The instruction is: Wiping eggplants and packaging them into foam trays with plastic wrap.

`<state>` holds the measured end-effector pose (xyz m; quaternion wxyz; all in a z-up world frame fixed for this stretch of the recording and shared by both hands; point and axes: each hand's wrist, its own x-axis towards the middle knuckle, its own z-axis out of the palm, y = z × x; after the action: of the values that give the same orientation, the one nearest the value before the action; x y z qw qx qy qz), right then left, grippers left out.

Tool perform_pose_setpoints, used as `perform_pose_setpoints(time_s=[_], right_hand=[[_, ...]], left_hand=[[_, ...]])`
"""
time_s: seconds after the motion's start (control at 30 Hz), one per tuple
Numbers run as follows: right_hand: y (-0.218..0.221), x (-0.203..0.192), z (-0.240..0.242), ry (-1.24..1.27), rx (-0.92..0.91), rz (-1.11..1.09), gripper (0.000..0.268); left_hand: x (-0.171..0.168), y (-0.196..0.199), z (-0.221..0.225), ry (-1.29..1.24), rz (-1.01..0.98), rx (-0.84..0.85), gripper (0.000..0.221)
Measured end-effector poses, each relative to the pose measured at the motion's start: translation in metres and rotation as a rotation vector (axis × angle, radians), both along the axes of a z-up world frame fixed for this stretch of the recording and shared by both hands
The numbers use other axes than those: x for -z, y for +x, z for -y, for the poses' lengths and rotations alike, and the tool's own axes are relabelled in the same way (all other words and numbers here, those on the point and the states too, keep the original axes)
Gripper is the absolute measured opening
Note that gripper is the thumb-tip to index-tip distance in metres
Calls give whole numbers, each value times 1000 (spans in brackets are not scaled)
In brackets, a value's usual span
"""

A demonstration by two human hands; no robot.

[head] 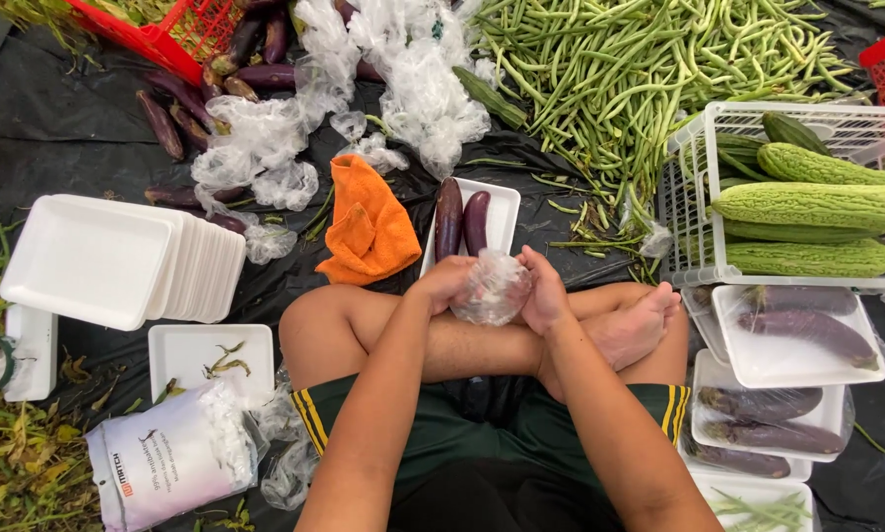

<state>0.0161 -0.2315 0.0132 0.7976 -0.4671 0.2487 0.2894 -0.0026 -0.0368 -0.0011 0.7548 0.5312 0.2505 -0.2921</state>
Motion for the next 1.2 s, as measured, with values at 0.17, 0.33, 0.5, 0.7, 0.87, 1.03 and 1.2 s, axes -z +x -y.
perform_pose_setpoints(time_s=[0.17,0.33,0.5,0.7,0.87,1.03,1.2], right_hand=[[-2,-15,-1,24,32,-25,18],[-4,-2,-7,-109,-88,131,8],[-16,-16,-21,-371,-175,249,3],[-7,28,-16,-657,-206,284,21],[4,69,-10,-827,-259,286,43],[2,66,-12,-994,-403,230,72],[4,70,-16,-927,-435,209,75]], left_hand=[[23,2,-4,-93,26,119,17],[3,8,-9,-151,112,-48,16],[50,7,0,369,216,107,16],[-1,3,4,873,176,47,16],[-31,4,3,960,168,-57,19],[-10,11,4,1053,38,-21,57],[-1,15,-1,952,-48,63,72]])
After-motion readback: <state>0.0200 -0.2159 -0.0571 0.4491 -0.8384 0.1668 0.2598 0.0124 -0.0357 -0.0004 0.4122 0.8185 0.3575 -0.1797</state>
